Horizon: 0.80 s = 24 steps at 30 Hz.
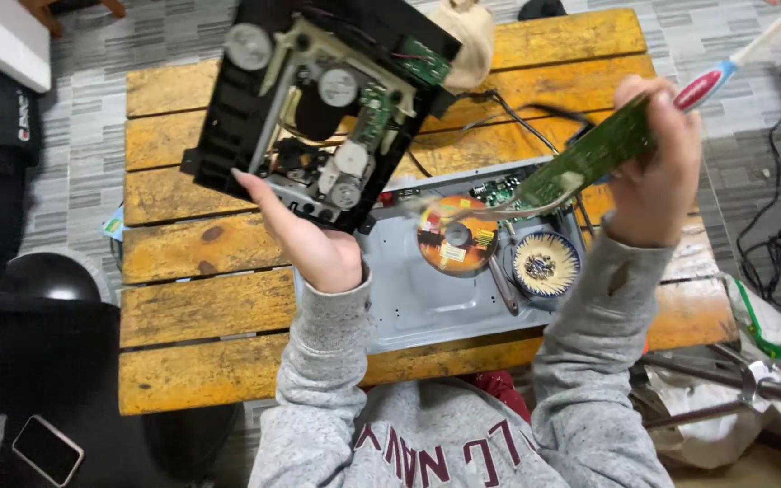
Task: Cleaning and disassembling an electronic device using a toothbrush and a screwdriver
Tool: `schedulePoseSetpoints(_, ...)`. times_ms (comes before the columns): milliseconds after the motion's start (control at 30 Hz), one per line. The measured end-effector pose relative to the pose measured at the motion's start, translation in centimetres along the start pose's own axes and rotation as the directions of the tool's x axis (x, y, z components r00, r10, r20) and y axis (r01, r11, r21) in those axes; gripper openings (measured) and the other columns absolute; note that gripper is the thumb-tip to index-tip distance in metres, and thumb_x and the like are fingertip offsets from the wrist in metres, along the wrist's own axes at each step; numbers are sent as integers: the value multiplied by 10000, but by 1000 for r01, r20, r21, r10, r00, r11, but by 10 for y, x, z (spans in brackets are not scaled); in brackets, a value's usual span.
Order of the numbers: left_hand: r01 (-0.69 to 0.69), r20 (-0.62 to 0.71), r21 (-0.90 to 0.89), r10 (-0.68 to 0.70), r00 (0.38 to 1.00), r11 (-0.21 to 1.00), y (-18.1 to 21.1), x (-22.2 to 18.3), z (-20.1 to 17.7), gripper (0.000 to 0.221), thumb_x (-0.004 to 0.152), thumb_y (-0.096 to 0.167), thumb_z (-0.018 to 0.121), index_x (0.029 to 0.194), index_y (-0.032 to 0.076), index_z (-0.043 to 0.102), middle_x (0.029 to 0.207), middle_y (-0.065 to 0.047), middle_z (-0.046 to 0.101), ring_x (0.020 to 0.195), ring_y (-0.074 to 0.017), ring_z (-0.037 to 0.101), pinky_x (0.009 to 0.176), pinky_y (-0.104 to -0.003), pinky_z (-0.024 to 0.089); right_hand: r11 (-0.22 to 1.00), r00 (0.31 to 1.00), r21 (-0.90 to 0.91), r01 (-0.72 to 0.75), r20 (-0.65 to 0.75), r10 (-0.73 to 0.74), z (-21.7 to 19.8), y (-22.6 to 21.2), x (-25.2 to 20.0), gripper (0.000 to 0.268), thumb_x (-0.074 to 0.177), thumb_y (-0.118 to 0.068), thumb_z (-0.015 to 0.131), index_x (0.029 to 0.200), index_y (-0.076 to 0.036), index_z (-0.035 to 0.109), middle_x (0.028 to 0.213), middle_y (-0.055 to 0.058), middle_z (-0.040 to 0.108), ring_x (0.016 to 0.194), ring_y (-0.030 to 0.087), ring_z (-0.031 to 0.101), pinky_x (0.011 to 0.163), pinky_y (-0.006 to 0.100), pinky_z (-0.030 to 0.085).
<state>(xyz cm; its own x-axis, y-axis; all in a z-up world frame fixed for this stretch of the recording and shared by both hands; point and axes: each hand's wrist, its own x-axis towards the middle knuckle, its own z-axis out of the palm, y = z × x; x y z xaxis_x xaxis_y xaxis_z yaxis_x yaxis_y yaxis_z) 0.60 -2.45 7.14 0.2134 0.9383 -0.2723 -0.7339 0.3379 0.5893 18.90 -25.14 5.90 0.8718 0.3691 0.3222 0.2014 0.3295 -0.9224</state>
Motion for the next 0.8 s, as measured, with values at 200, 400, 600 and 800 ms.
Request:
schedulePoseSetpoints(200,12,-3,45,-12,1000,999,1,7,-9,910,786,556,559,1535,91,334,1617,-89,338,1471,-237,355,1194,-395,300,805,884,-539,246,466,42,-12,2,7,81,1064,-52,611,1101,7,652,1076,112,642,971,194,594,870,314,437)
schedulePoseSetpoints(400,265,104,12,-265,959,964,1,-14,4,758,832,485,532,1453,53,486,1491,-129,527,1339,-281,535,1150,-432,415,647,722,-722,244,581,376,-20,-3,11,123,970,-149,621,984,-69,713,911,25,721,810,137,652,745,290,488)
schedulePoseSetpoints(600,218,256,153,-252,933,964,-21,-20,-15,532,923,434,578,1244,16,650,1271,-145,683,1156,-260,671,998,-401,549,765,888,-644,-10,345,303,-47,-47,-22,218,1046,-102,514,1119,11,685,887,78,671,787,131,601,719,253,490)
schedulePoseSetpoints(800,-220,599,345,-33,800,912,-21,-22,-31,246,1020,263,620,1137,67,709,948,79,663,848,-40,536,793,-226,456,621,905,-777,107,335,263,-58,-63,-44,280,1101,-152,479,1068,-40,733,702,31,555,639,125,457,650,270,370)
